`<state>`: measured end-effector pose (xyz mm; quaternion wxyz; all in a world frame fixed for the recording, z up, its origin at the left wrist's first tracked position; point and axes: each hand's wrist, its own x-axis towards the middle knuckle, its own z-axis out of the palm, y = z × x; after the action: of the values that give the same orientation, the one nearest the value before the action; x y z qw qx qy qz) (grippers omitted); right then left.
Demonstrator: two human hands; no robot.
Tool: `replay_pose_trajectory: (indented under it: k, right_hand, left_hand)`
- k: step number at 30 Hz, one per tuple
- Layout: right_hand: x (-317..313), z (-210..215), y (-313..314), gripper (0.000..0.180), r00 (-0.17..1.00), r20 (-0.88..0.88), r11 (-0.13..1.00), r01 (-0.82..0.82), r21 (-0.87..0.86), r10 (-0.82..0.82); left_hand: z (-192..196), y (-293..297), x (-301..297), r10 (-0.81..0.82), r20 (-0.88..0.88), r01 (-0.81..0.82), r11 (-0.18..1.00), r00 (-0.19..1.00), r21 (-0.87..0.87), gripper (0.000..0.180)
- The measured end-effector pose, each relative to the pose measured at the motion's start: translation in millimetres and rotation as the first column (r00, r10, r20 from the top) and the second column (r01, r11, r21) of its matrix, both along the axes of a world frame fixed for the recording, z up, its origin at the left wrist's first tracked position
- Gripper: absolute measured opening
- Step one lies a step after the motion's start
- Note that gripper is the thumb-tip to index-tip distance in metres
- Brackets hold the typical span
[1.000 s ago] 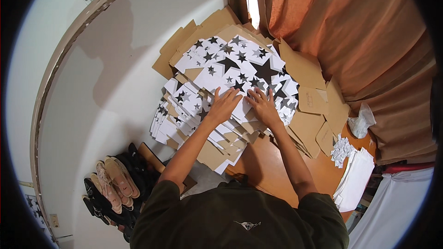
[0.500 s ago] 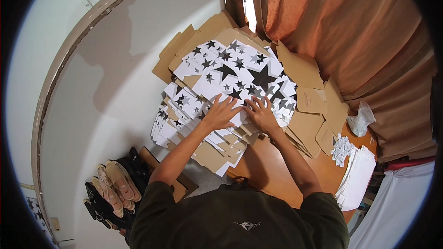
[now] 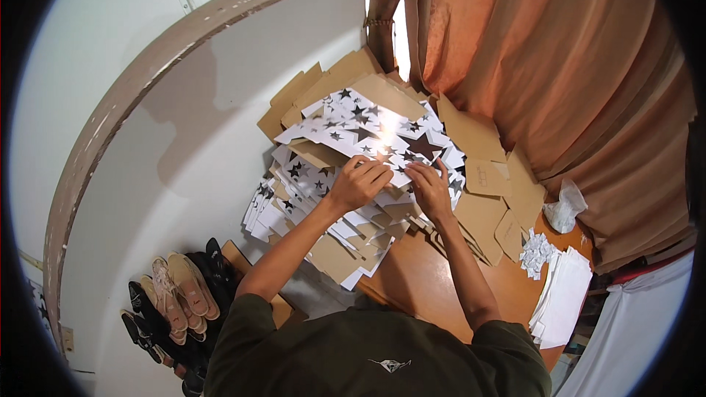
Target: Folding cardboard shoe boxes and placing them on a shelf.
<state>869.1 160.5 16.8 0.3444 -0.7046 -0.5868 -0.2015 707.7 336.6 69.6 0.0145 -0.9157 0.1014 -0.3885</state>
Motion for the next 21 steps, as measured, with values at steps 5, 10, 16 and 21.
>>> replay_pose_trajectory:
  k: [5, 10, 16, 21]
  right_hand:
    - [8, 74, -6, 0.023, 0.999, -0.042, 0.953, -0.01, 0.301, 0.023]
    - [-1, 157, -30, 0.021, 0.987, -0.155, 0.946, 0.018, 0.323, 0.034]
    - [-17, 218, -57, 0.031, 0.994, 0.104, 0.923, -0.009, 0.385, -0.033]
    - [-75, 214, -98, 0.062, 0.953, 0.036, 0.847, 0.251, 0.469, -0.302]
  left_hand:
    - [82, -21, -10, -0.118, -0.055, 0.11, 0.985, 0.992, -0.13, 0.041]
    - [151, -44, -24, -0.112, -0.206, -0.007, 0.864, 0.972, -0.504, 0.046]
    - [182, -55, -22, -0.092, -0.143, 0.0, 0.842, 0.985, -0.54, 0.036]
    - [206, -86, -27, -0.137, 0.083, 0.153, 0.663, 0.987, -0.732, 0.026]
